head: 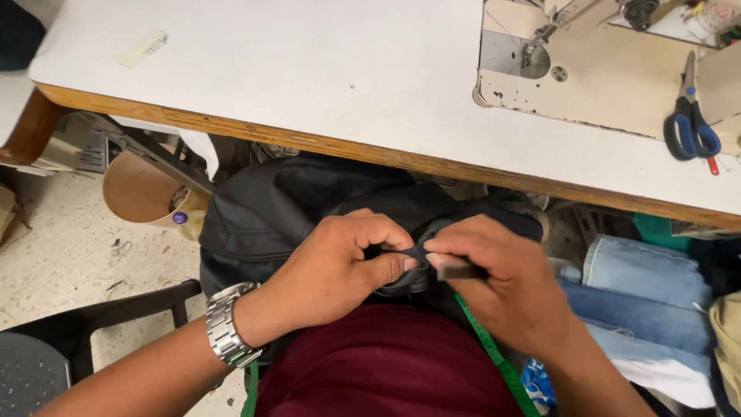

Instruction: Using a small blade to carefully cut and remove stitches from a black garment at a sewing workstation.

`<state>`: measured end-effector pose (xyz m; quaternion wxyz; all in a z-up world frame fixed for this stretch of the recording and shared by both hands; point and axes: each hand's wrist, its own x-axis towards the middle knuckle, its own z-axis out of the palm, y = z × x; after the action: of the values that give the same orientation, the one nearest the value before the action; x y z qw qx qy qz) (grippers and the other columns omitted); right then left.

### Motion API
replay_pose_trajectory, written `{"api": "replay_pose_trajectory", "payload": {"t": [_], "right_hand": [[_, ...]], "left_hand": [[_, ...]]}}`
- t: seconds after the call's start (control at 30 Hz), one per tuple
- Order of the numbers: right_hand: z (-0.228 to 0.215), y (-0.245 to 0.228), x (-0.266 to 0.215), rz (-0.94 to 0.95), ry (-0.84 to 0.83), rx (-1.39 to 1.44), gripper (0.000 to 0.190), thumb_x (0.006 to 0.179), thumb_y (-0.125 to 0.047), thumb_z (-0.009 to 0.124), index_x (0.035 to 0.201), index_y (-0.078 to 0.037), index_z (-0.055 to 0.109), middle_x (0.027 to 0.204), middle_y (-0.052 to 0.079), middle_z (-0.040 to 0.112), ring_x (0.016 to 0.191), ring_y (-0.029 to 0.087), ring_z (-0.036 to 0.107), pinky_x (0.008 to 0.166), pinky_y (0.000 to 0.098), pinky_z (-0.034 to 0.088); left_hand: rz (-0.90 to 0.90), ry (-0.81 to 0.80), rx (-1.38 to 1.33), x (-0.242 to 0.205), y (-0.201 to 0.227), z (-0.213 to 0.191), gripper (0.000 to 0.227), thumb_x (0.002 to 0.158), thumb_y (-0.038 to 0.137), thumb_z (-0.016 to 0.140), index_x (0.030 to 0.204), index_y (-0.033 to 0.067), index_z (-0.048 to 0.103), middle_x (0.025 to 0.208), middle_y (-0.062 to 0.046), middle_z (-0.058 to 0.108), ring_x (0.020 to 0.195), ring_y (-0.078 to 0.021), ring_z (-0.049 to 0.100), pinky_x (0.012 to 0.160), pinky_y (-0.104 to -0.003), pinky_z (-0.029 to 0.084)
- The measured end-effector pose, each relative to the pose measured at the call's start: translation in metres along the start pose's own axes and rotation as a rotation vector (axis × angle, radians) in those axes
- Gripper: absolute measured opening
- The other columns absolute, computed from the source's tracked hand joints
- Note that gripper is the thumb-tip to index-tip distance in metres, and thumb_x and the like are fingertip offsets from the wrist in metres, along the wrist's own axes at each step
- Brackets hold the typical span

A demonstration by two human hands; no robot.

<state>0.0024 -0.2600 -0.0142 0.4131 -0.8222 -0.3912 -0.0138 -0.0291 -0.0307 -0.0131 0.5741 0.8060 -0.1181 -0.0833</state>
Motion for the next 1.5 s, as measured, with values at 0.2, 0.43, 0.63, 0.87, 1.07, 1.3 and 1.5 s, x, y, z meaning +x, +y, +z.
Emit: {"api": "replay_pose_trajectory", "payload": {"t": [0.2,0.43,0.63,0.87,1.07,1.3,1.5], "right_hand": [[0.013,-0.010,-0.018,0.209,0.093,0.059,0.024,0.092,-0.011,0.070,0.115,-0.005,0.074,0.106,0.011,0.078,0.087,0.016,0.075,0.069,0.0236,0.058],[0.020,-0.005,-0.029,0.176,0.100,0.094,0.020,0.095,-0.012,0.066,0.112,-0.005,0.074,0.104,0.011,0.079,0.091,0.019,0.079,0.075,0.0262,0.063],[0.024,-0.004,-0.022,0.278,0.023,0.107,0.017,0.096,-0.018,0.064,0.102,-0.008,0.076,0.098,0.004,0.078,0.081,0.013,0.073,0.070,0.0247,0.055],[0.028,0.001,0.005,0.495,0.028,0.122,0.016,0.096,-0.022,0.065,0.085,-0.013,0.072,0.069,-0.007,0.062,0.059,0.006,0.050,0.056,0.0247,0.043],[0.029,0.017,0.014,0.433,0.018,0.099,0.016,0.096,-0.024,0.067,0.085,-0.013,0.069,0.076,-0.006,0.070,0.069,0.007,0.062,0.064,0.0247,0.050],[0.025,0.023,0.016,0.336,0.010,0.135,0.017,0.100,-0.026,0.062,0.091,-0.013,0.068,0.083,-0.005,0.070,0.074,0.009,0.062,0.068,0.0254,0.050],[0.014,0.021,0.027,0.323,-0.010,0.172,0.024,0.104,-0.027,0.056,0.089,-0.011,0.067,0.080,-0.004,0.066,0.073,0.009,0.058,0.067,0.0265,0.048]], "left_hand": [[-0.166,0.032,-0.001,0.000,0.007,0.008,0.009,0.092,0.020,0.072,0.083,0.0179,0.074,0.078,0.007,0.073,0.077,-0.0074,0.066,0.073,-0.027,0.053],[-0.234,-0.043,0.001,-0.004,0.012,0.006,0.008,0.090,0.013,0.073,0.086,0.0185,0.079,0.079,0.008,0.074,0.078,-0.0062,0.067,0.072,-0.026,0.054],[-0.386,-0.150,0.012,-0.008,0.016,-0.001,0.017,0.092,0.019,0.080,0.090,0.0205,0.064,0.082,0.009,0.065,0.072,-0.0072,0.054,0.068,-0.027,0.045],[0.294,0.146,0.483,-0.015,-0.022,0.022,0.012,0.082,0.007,0.068,0.087,0.0171,0.070,0.094,0.002,0.066,0.092,-0.0261,0.055,0.072,-0.042,0.042],[-0.254,0.138,-0.190,-0.005,-0.004,0.020,0.023,0.089,0.026,0.066,0.072,0.0118,0.071,0.078,0.004,0.067,0.078,-0.0093,0.060,0.077,-0.028,0.048],[-0.454,0.138,-0.465,0.008,0.000,0.022,0.027,0.091,0.030,0.072,0.084,0.0054,0.080,0.092,0.000,0.071,0.087,-0.0094,0.063,0.083,-0.024,0.050],[-0.353,0.241,-0.275,0.010,0.007,0.021,0.027,0.089,0.033,0.071,0.077,0.0116,0.082,0.091,0.002,0.071,0.093,-0.0074,0.067,0.084,-0.024,0.050]]}}
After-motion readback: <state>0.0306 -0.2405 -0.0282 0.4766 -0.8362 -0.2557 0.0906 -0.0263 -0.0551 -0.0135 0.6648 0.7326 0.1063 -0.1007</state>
